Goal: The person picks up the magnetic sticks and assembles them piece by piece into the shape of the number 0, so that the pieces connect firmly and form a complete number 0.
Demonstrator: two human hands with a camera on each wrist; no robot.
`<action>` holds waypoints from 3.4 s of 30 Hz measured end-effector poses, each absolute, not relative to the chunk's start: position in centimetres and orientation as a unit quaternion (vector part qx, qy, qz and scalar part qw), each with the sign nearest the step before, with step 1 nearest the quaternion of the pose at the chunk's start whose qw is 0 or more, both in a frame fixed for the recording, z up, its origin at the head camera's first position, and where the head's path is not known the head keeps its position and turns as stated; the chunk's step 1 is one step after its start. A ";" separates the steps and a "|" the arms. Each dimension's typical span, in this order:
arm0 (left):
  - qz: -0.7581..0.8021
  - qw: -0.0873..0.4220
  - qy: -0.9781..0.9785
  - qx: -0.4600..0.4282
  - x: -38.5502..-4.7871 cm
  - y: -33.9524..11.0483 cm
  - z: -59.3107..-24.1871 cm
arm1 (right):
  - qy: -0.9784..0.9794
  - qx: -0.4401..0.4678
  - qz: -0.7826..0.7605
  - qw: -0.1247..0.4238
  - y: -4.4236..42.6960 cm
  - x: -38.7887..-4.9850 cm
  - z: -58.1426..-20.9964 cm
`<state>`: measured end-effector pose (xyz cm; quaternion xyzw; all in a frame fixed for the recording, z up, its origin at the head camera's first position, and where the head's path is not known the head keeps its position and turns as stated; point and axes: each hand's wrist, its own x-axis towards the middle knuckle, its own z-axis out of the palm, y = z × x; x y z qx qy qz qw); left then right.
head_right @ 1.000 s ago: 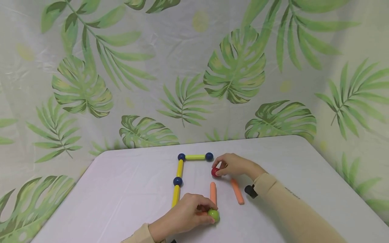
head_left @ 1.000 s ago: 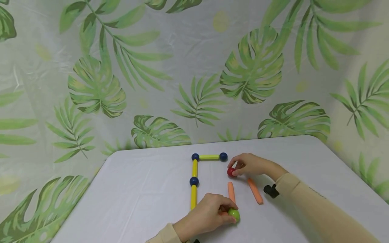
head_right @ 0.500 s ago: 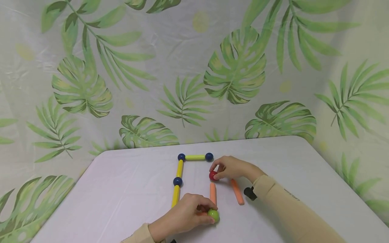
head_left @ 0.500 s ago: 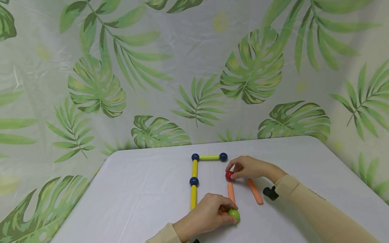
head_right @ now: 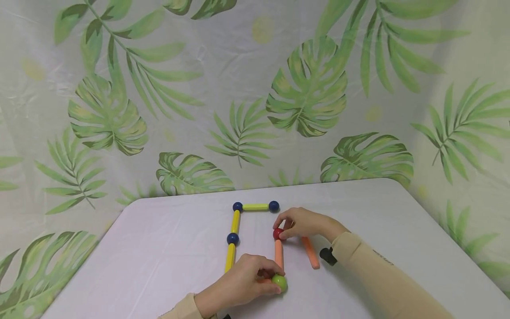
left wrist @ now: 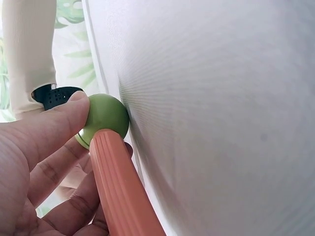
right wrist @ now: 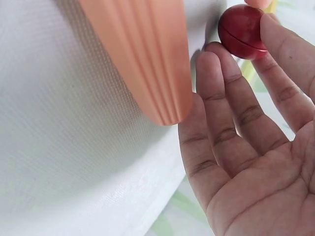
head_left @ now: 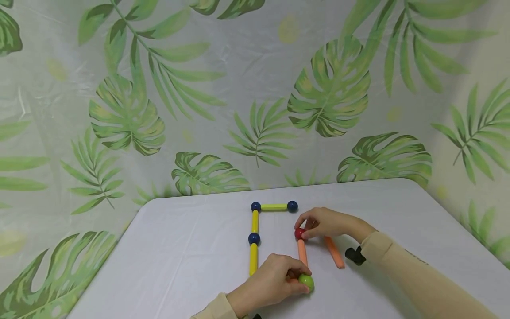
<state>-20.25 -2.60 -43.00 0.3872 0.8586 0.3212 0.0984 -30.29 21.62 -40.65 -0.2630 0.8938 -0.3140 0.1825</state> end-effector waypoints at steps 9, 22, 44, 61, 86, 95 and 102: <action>0.317 0.097 0.859 0.390 -20.3 -2.5 -43.0 | 0.895 -0.258 -0.314 0.186 21.5 -30.0 -40.7; 0.274 0.075 0.882 0.375 -22.9 -4.1 -39.5 | 0.911 -0.248 -0.296 0.148 23.1 -28.8 -39.1; 0.207 0.004 0.931 0.301 -36.7 -6.2 -38.7 | 0.946 -0.102 -0.277 0.133 26.4 -24.9 -40.7; 0.195 0.038 0.939 0.282 -39.6 -5.4 -40.9 | 0.946 -0.079 -0.279 0.146 25.9 -24.9 -41.5; 0.206 0.021 0.941 0.269 -40.5 -5.6 -41.8 | 0.923 -0.051 -0.366 0.110 24.1 -29.4 -40.5; 0.212 0.028 0.943 0.253 -40.2 -5.5 -41.5 | 0.901 -0.028 -0.424 0.086 22.2 -31.7 -40.8; 0.212 0.029 0.944 0.252 -40.1 -5.4 -41.6 | 0.894 -0.009 -0.441 0.077 20.8 -32.8 -41.6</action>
